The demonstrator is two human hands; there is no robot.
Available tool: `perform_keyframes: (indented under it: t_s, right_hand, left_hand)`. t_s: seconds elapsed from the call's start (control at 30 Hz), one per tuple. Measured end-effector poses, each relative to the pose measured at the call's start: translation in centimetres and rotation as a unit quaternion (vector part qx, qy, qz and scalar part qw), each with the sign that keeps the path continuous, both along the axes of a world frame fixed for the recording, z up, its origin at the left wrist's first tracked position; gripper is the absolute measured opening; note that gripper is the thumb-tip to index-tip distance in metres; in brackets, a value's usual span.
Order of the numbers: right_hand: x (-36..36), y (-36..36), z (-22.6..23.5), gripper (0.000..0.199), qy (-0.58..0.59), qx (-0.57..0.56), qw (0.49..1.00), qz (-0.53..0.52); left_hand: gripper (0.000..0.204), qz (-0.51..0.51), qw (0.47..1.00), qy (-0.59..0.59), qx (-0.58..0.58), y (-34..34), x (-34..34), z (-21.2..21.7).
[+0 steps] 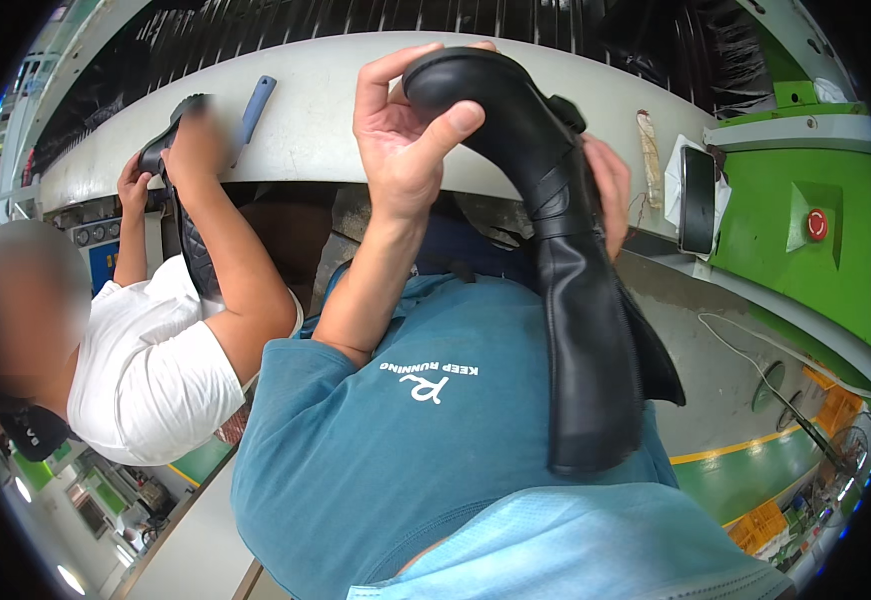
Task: Inspecting and trimming threads on finished black boots on a production line.
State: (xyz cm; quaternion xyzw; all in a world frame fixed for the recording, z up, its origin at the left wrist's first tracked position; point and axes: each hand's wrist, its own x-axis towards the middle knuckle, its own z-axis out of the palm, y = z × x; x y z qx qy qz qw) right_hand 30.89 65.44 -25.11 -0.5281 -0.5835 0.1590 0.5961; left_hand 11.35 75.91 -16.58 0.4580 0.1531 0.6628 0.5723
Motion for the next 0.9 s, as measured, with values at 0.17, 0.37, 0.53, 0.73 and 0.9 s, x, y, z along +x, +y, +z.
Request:
perform_keyframes:
  t_s: [0.17, 0.37, 0.53, 0.73, 0.9]
  right_hand:
    - [5.4, 1.2, 2.6, 0.058, 0.020, 0.042, 0.997, 0.067]
    - [8.3, 1.5, 5.0, 0.063, 0.065, -0.088, 0.989, 0.101]
    - [7.9, 1.7, 4.8, 0.048, -0.152, 0.045, 0.983, 0.089]
    - [6.5, 2.9, 6.0, 0.041, -0.219, 0.138, 0.959, 0.114]
    - [5.4, 3.2, 9.4, 0.043, -0.281, 0.021, 0.950, 0.136]
  left_hand:
    - [0.071, -0.057, 0.971, 0.230, -0.042, -2.0, -3.7, 0.4]
    - [0.061, -0.037, 0.960, 0.272, 0.046, -3.4, -4.3, -0.7]
    - [0.060, -0.031, 0.957, 0.279, 0.065, -3.4, -4.4, -1.3]
    - [0.054, -0.011, 0.950, 0.301, 0.080, -3.4, -4.9, -2.0]
    - [0.053, -0.009, 0.951, 0.309, -0.011, -4.2, -5.4, -2.9]
